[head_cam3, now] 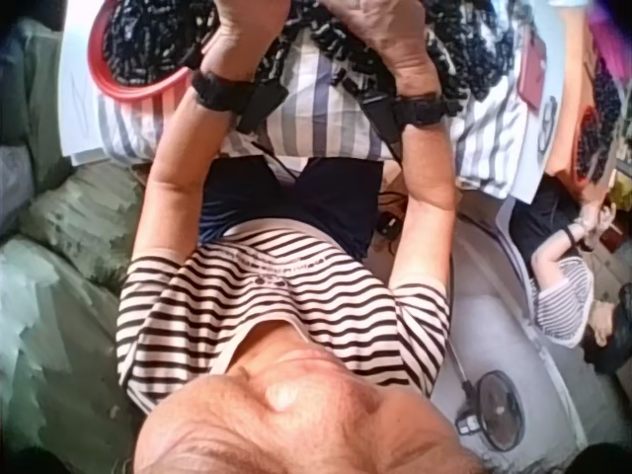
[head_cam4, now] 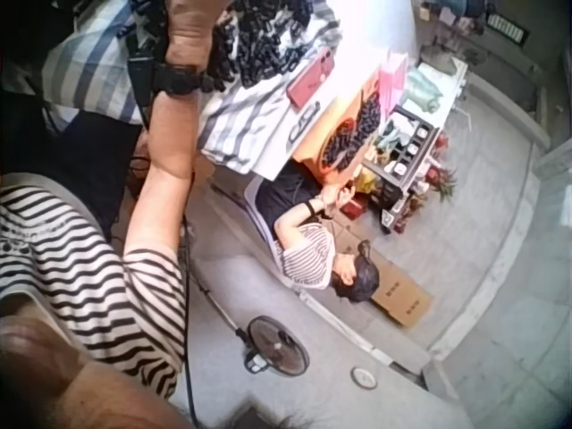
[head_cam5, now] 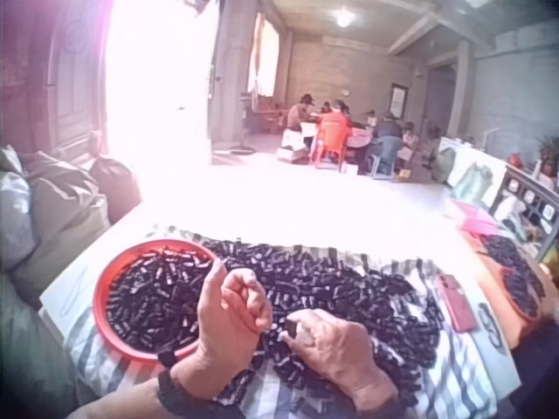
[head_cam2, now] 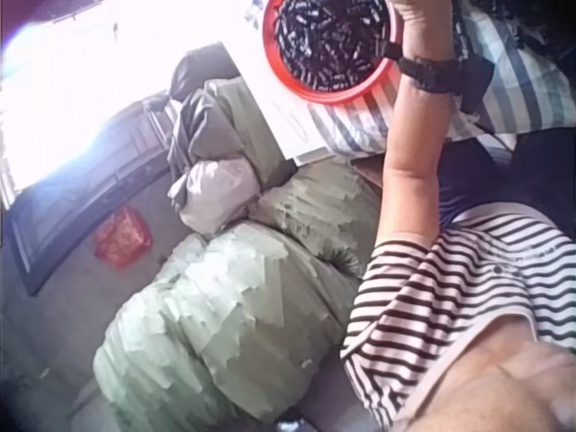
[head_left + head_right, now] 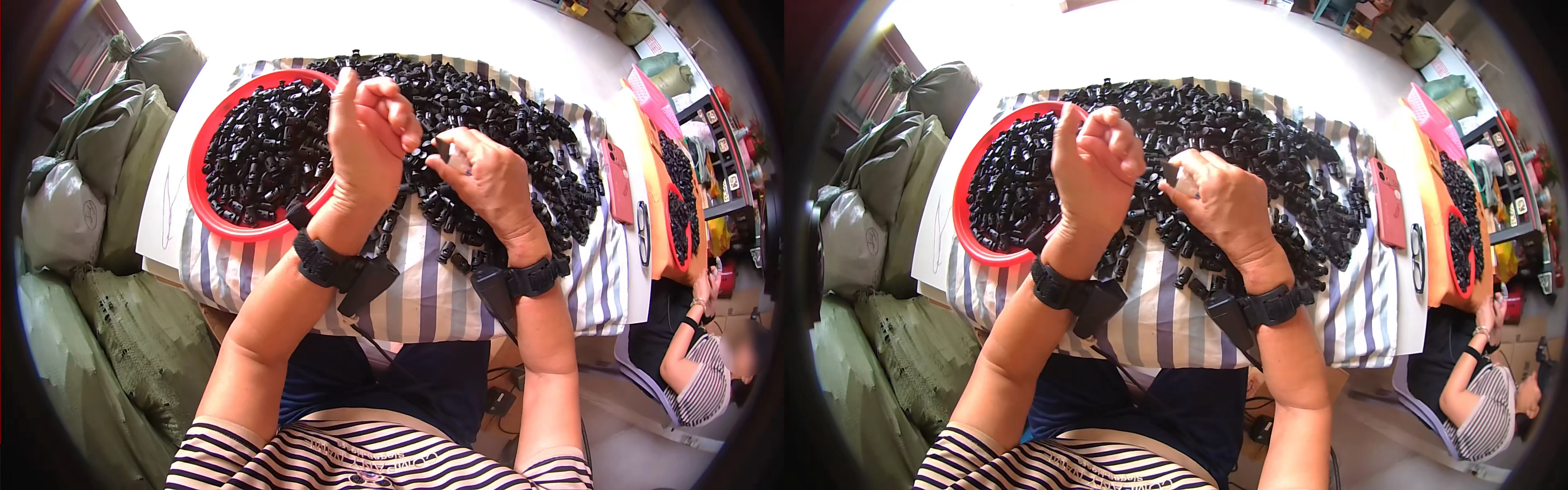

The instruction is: The recorder is sorting and assembling small black plastic components at a table.

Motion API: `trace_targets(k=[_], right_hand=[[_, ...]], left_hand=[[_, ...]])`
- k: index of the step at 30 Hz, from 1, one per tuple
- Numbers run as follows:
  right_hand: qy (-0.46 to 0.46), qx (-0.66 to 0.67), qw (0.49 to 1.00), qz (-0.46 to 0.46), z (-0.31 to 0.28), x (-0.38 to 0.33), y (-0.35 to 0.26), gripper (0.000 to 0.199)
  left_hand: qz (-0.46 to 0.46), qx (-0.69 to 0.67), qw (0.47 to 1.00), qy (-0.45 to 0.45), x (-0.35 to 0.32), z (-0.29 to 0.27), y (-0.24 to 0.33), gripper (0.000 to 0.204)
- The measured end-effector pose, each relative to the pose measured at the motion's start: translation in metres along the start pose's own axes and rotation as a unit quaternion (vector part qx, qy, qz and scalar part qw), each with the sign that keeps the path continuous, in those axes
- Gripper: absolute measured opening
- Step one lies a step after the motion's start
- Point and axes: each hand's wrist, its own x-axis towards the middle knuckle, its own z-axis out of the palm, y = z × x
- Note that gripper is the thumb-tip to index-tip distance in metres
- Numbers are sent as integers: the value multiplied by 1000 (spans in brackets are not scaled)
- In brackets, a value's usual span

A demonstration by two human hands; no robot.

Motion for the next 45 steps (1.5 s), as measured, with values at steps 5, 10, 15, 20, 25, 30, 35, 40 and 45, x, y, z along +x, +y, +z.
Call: trace_targets(k=[5,10,15,20,25,30,35,40,45], right_hand=[[-23,-53,997,-58,8,-1,3,27],[30,143,982,120,-6,4,-9,14],[66,474,866,146,-19,2,-9,13],[52,483,859,162,-20,0,-11,19],[21,536,831,146,-28,2,-20,19],[15,535,835,130,-21,2,-11,16],[17,542,827,149,-17,4,-12,20],[40,540,829,138,-12,1,-7,18],[39,481,866,133,-13,1,-2,19]], left_hand=[[-17,55,998,11,-2,5,-7,38],[-51,155,986,44,-3,7,-13,26],[-135,243,958,-68,-14,19,-17,25],[-146,278,938,-151,-16,16,-18,35],[-136,293,934,-153,-16,14,-20,37],[-140,296,936,-130,-18,15,-21,45],[-161,217,955,-120,-16,18,-19,42],[-157,192,961,-123,-17,17,-23,40],[-169,196,958,-122,-18,19,-20,40]])
